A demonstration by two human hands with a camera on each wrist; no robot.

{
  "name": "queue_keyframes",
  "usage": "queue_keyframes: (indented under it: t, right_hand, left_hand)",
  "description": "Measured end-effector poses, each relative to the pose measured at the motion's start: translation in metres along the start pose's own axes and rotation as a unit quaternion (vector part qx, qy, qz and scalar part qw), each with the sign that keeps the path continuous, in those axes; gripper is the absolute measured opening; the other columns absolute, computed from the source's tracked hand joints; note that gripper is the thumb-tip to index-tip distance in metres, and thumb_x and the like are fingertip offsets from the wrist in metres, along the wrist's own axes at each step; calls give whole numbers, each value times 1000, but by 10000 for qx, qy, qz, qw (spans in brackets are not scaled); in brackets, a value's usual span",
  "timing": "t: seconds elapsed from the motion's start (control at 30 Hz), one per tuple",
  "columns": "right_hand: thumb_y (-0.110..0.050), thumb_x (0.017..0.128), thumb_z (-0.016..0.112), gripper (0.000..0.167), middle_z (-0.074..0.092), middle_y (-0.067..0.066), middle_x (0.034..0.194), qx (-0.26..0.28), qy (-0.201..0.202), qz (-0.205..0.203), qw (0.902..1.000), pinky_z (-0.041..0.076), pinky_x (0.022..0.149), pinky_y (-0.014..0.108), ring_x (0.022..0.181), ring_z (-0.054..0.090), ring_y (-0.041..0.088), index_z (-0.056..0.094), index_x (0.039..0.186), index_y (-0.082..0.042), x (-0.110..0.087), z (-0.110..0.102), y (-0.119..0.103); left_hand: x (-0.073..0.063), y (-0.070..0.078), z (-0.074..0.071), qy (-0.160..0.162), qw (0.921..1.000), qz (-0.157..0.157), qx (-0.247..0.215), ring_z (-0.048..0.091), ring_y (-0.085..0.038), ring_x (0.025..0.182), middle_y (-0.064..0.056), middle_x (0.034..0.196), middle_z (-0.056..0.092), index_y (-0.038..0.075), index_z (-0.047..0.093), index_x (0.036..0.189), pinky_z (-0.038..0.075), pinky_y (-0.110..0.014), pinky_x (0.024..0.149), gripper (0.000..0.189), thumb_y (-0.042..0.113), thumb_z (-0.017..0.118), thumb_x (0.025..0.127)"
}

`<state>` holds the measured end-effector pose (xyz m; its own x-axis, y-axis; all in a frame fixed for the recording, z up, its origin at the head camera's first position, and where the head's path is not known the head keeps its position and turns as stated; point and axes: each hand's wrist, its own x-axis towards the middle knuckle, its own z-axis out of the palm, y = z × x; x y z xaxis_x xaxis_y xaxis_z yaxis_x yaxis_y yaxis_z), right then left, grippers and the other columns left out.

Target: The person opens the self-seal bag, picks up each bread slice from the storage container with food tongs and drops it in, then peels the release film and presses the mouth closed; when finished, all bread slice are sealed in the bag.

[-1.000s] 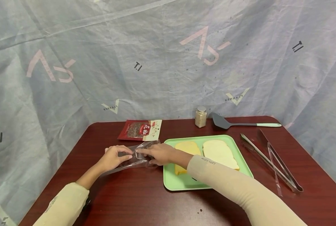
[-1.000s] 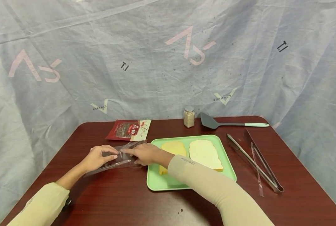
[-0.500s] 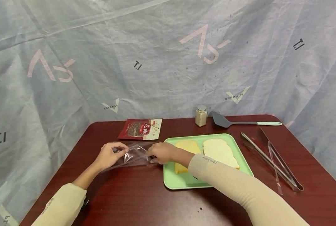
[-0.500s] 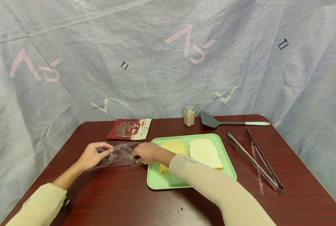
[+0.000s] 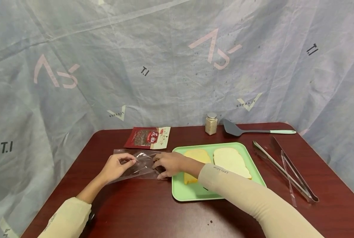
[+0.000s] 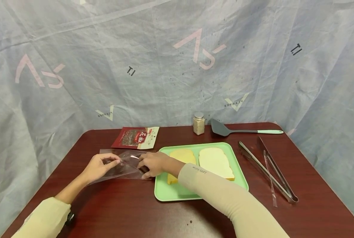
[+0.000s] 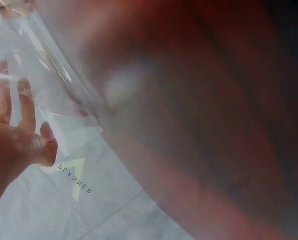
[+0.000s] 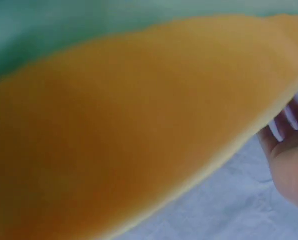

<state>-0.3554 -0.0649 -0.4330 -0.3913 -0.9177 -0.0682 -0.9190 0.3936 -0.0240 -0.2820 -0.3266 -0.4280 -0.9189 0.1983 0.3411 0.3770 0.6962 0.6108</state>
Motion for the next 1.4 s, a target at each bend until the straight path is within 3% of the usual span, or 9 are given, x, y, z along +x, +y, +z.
queue_keyframes:
  t: [0.17,0.27,0.37,0.53,0.67,0.8,0.97,1.13,1.4]
  right_hand:
    - [-54,89,69,61,43,-1,152,284,-202,243,9991,44,103,39,139,40,22,55,143,-29,1,-2,2]
    - [-51,90,69,61,42,-2,153,367,-293,253,9986,41,106,41,140,38,24,52,145,-30,2,-4,1]
    - [-51,90,68,61,41,-2,154,425,-332,286,9981,39,109,41,142,37,26,52,145,-30,2,-4,1]
    - [-51,90,68,61,41,-3,154,389,-344,386,9979,36,111,40,143,35,28,53,144,-28,3,-3,-1]
    - [-53,89,68,62,42,-3,153,333,-270,342,9985,38,109,39,141,38,26,55,143,-25,4,-1,0]
    - [-55,89,68,61,42,-5,154,329,-231,311,9987,41,107,38,140,39,24,56,142,-27,4,3,1]
    - [-54,90,67,58,42,-4,154,351,-215,298,9987,41,106,38,141,38,23,57,140,-27,1,5,2]
    - [-52,90,69,55,44,-5,152,539,-109,331,9979,42,106,37,140,39,20,60,138,-27,-2,5,2]
    - [-43,91,70,48,58,-7,138,929,219,301,9950,46,99,33,127,51,16,62,136,-26,-10,-4,5]
  left_hand:
    - [5,4,-3,182,9980,341,505,61,-12,79,10,88,72,21,78,93,38,-41,79,5,19,77,88]
    - [9,6,-9,107,9972,221,710,59,-12,80,10,88,72,21,78,92,28,-44,78,3,21,76,89]
    - [12,9,-15,-131,9974,24,707,59,-13,76,10,85,72,20,78,90,27,-45,76,4,23,76,90]
    - [14,14,-20,-519,9964,-271,619,59,-14,74,12,81,69,19,77,90,28,-50,80,4,21,73,91]
    - [12,15,-18,-394,9968,-389,569,60,-15,72,11,78,67,17,77,89,37,-47,80,5,21,74,90]
    - [12,13,-13,-128,9995,-174,226,62,-15,69,6,76,68,11,77,89,49,-33,65,6,17,76,88]
    - [10,6,-9,-196,9996,109,155,62,-12,76,8,83,70,11,76,92,51,-33,70,5,15,74,90]
    - [3,4,-9,-274,9996,39,80,62,-13,78,8,84,69,14,76,91,51,-34,70,4,16,73,92]
    - [2,4,-9,-142,9998,56,-84,61,-12,79,7,87,70,17,77,86,51,-32,68,6,13,74,89]
